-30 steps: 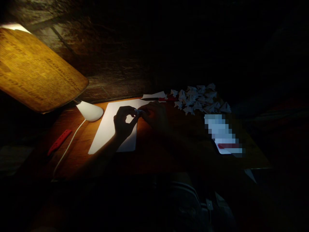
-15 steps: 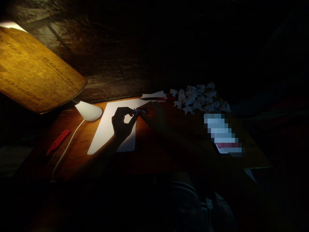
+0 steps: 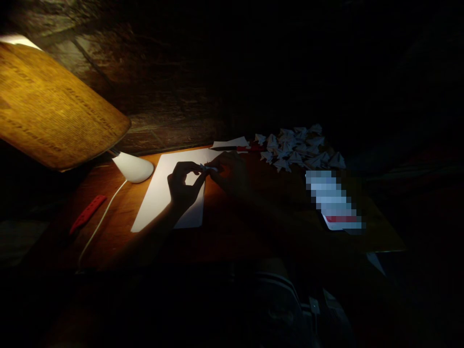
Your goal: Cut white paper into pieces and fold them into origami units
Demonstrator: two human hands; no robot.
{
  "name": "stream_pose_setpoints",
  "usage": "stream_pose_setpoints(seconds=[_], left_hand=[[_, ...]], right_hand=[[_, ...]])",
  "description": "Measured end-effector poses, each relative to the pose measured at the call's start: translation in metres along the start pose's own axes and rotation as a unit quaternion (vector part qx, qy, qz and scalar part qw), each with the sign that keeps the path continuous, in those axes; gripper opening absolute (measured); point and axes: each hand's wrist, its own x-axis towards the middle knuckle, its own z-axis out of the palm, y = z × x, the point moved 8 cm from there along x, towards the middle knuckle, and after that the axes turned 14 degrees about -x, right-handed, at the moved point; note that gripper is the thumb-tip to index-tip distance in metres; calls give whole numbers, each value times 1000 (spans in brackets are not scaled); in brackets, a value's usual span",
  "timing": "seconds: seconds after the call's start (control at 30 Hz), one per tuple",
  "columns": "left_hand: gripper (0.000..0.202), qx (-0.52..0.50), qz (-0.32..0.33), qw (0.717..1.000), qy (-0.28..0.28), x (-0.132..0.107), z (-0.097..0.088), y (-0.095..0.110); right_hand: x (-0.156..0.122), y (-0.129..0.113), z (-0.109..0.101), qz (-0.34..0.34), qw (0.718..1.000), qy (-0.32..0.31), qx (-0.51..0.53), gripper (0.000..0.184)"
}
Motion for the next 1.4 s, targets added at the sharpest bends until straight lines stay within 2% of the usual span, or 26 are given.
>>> stream_pose_setpoints(seconds=[0.1, 0.23, 0.47, 0.8, 1.0, 1.27, 1.4], left_hand=[[14, -16, -5, 1000, 10, 1, -1, -1], [11, -50, -28, 998, 18, 4, -1, -5], [0, -94, -75, 993, -6, 5, 3, -9], [5, -111, -105, 988, -26, 0, 7, -18], [6, -110, -121, 986, -27, -3, 8, -22], [4, -117, -125, 985, -20, -1, 5, -24], [9, -137, -114, 984, -18, 0, 5, -25]], right_hand=[[2, -4, -3, -16, 999, 2, -32, 15], [5, -2, -5, 18, 999, -18, -20, 19], [6, 8, 1, 94, 993, -63, 42, 39], [-3, 14, 16, 180, 961, -103, 185, 46], [-4, 11, 16, 176, 967, -103, 153, 49], [0, 19, 17, 147, 968, -116, 168, 51], [2, 26, 20, 160, 965, -116, 172, 51]])
